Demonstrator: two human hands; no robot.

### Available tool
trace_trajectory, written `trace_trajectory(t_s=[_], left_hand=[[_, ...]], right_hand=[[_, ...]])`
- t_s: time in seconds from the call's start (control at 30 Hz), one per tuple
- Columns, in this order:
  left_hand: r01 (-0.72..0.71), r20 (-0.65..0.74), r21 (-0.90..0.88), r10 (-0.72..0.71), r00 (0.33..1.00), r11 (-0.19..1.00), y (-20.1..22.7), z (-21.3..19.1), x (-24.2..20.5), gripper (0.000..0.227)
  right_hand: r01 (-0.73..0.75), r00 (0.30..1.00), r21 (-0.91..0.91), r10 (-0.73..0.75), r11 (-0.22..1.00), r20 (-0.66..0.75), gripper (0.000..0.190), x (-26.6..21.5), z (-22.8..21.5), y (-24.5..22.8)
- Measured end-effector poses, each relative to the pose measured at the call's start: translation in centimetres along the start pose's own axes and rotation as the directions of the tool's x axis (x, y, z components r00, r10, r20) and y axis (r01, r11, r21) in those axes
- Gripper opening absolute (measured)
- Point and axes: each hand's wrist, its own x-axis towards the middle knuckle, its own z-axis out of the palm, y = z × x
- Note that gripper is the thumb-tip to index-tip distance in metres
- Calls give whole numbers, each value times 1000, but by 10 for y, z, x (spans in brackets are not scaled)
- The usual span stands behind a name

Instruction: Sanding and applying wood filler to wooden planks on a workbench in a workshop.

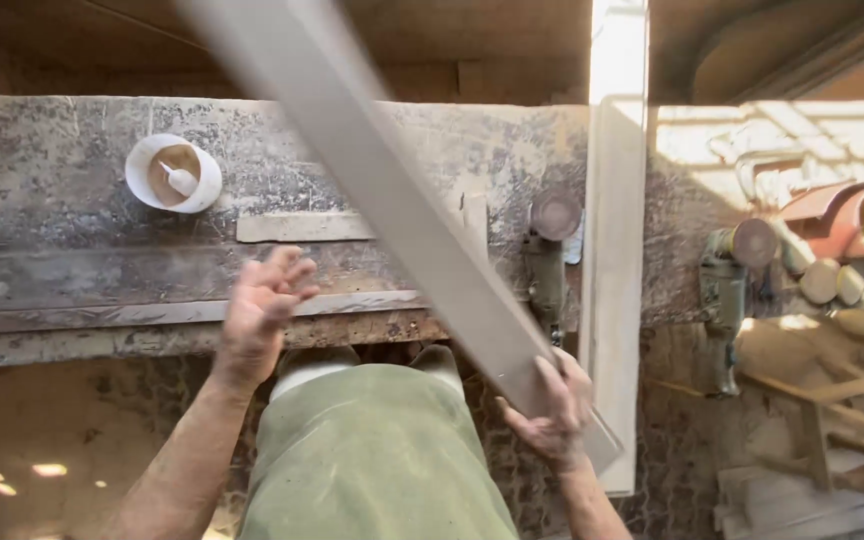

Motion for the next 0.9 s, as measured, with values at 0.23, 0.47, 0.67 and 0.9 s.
trace_trajectory(t_s=[0.23, 0.47, 0.67, 0.9], left_hand=[[-199, -507, -390, -29, 861, 899, -27, -140, -39, 36], [-75, -553, -510, -260, 791, 857, -156, -326, -35, 32], [64, -390, -686, -440, 809, 725, -223, -368, 18, 45], [521, -295, -411, -650, 701, 748, -173, -335, 29, 31]], right_hand=[[320, 844, 413, -455, 853, 285, 79, 60, 115, -83], [363, 849, 71, -361, 929, 386, 41, 76, 242, -138], [310, 935, -87, -287, 947, 208, 27, 11, 367, -66], [189, 942, -89, -155, 978, 297, 35, 45, 300, -96]])
